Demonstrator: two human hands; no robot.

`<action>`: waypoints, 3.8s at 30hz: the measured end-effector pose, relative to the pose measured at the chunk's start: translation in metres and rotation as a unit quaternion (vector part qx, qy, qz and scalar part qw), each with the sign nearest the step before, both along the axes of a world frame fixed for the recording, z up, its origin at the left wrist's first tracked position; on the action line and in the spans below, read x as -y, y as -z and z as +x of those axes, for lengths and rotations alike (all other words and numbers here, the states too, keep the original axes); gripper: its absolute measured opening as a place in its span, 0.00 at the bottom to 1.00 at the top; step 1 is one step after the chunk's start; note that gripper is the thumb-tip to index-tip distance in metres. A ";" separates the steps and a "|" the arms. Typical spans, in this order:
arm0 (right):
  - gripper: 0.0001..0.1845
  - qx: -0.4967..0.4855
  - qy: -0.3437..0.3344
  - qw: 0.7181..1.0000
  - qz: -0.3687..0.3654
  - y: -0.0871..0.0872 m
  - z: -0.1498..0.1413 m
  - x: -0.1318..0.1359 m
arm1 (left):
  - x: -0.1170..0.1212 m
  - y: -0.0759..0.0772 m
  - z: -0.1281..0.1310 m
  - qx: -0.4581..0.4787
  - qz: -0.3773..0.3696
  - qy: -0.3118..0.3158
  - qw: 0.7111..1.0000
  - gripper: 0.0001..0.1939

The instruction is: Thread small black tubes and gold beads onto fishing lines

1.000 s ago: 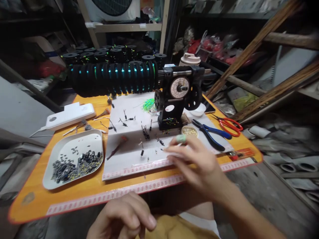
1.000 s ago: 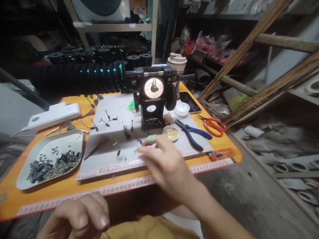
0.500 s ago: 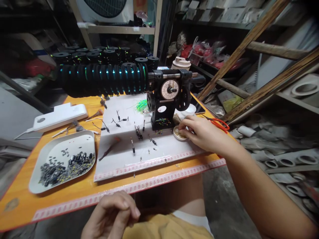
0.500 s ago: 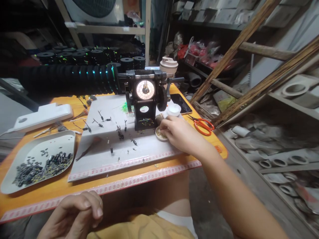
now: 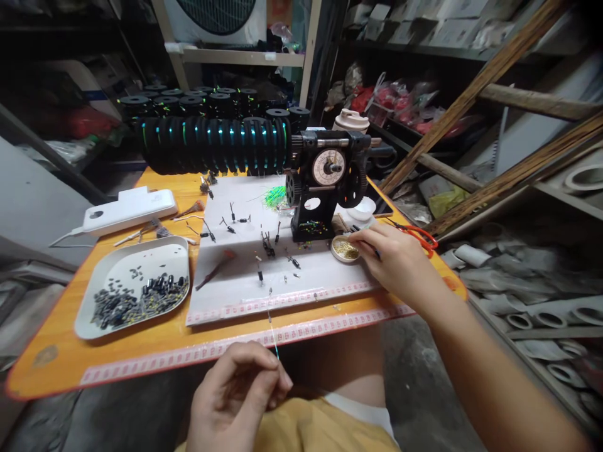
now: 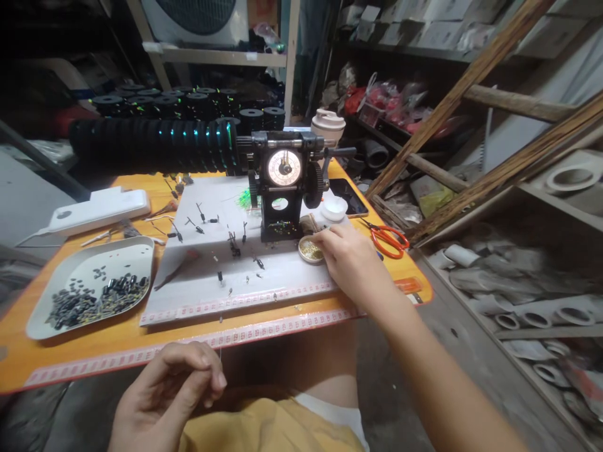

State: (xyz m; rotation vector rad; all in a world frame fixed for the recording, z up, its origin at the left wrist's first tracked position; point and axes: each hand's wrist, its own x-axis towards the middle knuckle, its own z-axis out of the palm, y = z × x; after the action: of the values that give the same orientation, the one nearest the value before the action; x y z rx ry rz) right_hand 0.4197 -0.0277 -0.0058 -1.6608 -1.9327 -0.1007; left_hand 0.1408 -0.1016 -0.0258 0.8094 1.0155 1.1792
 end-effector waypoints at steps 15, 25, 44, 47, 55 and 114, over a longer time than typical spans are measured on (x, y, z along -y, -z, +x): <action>0.11 -0.455 -0.118 0.873 -0.133 -0.001 -0.103 0.085 | 0.006 -0.002 0.007 0.068 -0.027 0.058 0.996 0.21; 0.15 -0.333 -0.169 0.920 -0.115 -0.005 -0.112 0.080 | 0.009 0.002 -0.002 0.097 -0.028 0.064 0.993 0.20; 0.07 -0.552 -0.128 0.808 -0.161 0.009 -0.128 0.079 | 0.010 0.002 -0.003 0.106 -0.040 0.046 0.992 0.20; 0.08 -0.547 -0.135 0.811 -0.157 0.006 -0.129 0.080 | 0.010 0.002 -0.003 0.100 -0.039 0.044 0.993 0.20; 0.11 -0.518 -0.146 0.829 -0.149 0.003 -0.128 0.080 | 0.009 0.000 -0.002 0.103 -0.047 0.036 0.993 0.21; 0.07 -0.469 -0.325 0.801 -0.181 0.008 -0.110 0.089 | -0.025 0.022 -0.035 -0.263 0.452 0.144 0.840 0.09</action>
State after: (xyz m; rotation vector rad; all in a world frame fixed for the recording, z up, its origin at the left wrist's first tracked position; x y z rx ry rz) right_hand 0.3094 -0.1169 -0.0137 -0.8169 -1.5983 1.1948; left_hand 0.1056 -0.0767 -0.0478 2.0540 0.6723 1.1744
